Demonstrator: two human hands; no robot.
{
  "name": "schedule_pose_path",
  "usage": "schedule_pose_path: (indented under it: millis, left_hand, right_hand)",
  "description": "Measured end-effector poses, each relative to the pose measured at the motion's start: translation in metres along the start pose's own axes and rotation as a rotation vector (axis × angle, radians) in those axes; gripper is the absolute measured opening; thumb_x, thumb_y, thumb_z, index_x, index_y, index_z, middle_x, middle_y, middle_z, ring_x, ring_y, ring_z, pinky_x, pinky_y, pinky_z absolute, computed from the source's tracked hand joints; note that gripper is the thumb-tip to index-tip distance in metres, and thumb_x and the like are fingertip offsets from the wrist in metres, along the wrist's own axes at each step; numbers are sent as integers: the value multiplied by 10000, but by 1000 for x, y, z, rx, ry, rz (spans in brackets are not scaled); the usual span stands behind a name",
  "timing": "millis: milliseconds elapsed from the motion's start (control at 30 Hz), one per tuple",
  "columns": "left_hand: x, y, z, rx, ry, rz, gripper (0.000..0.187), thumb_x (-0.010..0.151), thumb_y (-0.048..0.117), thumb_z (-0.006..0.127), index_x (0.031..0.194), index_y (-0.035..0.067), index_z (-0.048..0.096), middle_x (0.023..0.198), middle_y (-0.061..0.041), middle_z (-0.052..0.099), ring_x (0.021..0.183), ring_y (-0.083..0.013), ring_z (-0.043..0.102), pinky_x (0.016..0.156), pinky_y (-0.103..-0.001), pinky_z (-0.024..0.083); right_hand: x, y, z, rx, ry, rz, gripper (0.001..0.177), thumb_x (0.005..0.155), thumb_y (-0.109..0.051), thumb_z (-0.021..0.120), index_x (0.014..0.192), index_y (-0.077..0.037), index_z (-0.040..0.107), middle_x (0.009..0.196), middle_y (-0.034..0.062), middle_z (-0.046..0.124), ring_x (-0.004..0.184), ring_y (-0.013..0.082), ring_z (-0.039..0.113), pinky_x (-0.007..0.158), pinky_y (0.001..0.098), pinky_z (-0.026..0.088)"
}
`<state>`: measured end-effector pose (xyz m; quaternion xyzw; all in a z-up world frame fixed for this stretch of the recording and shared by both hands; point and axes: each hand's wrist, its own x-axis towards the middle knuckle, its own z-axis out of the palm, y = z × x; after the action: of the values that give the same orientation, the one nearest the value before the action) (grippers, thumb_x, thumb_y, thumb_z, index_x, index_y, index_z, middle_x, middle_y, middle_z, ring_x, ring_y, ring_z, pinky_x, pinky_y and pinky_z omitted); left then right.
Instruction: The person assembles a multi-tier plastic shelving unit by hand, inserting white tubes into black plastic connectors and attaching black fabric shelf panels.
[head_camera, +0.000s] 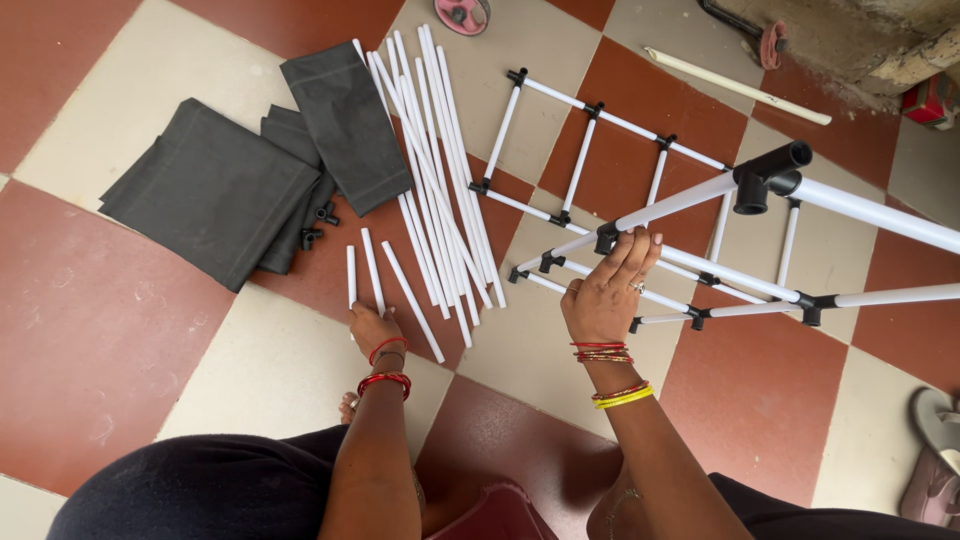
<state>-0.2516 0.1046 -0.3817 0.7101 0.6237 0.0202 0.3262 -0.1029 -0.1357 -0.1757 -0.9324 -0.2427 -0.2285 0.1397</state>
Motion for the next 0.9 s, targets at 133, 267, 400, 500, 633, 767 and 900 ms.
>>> schedule_pose_path:
  millis: [133, 267, 400, 500, 633, 767, 900]
  left_hand:
    - [9, -7, 12, 47, -13, 26, 432, 845, 245, 820, 1071, -6, 551, 1161, -157, 593, 1050, -338, 654, 862, -415, 584]
    - [15, -10, 20, 74, -78, -18, 400, 920, 232, 747, 1140, -15, 521, 1228, -165, 572, 1057, -346, 665, 848, -425, 598]
    - [20, -22, 35, -27, -119, -19, 284, 972, 161, 684, 1127, -19, 529, 1220, -180, 577, 1032, -357, 674, 841, -425, 603]
    - [23, -32, 53, -114, -118, 61, 234, 935, 130, 709, 1060, -12, 570, 1156, -171, 614, 987, -350, 690, 828, -419, 585]
    - [17, -30, 66, -123, -80, 81, 255, 933, 162, 734, 1001, -34, 585, 1025, -189, 657, 887, -349, 706, 775, -424, 578]
    - [-2, -11, 59, -381, -129, -82, 191, 938, 113, 686, 1024, -17, 576, 863, -137, 682, 751, -267, 728, 672, -369, 593]
    - [-18, 14, 50, -679, -224, -144, 177, 928, 80, 679, 1034, -9, 568, 843, -94, 679, 705, -186, 730, 640, -305, 609]
  right_hand:
    - [0, 1, 1, 2, 2, -10, 958, 723, 71, 645, 1529, 141, 131, 1549, 316, 207, 1524, 555, 117, 1244, 537, 386]
    - [-1, -1, 2, 25, -19, 29, 953, 718, 68, 642, 1527, 125, 140, 1546, 296, 223, 1538, 550, 119, 1236, 515, 396]
    - [-1, -1, 1, -4, -18, 14, 979, 689, 58, 650, 1521, 111, 138, 1535, 286, 229, 1529, 538, 117, 1258, 540, 367]
    - [2, -2, 1, 3, -5, 2, 1024, 652, 56, 653, 1526, 114, 123, 1532, 287, 225, 1517, 534, 119, 1247, 557, 354]
    - [1, -3, 0, 3, -11, 2, 1038, 642, 54, 658, 1528, 107, 121, 1557, 284, 211, 1523, 528, 114, 1237, 555, 369]
    - [2, -7, -6, 54, -39, 18, 1073, 639, 40, 663, 1555, 92, 107, 1573, 263, 201, 1538, 512, 91, 1209, 492, 419]
    - [7, -15, -20, 76, -141, 82, 1088, 621, 47, 659, 1562, 78, 115, 1607, 235, 190, 1559, 461, 79, 1200, 428, 408]
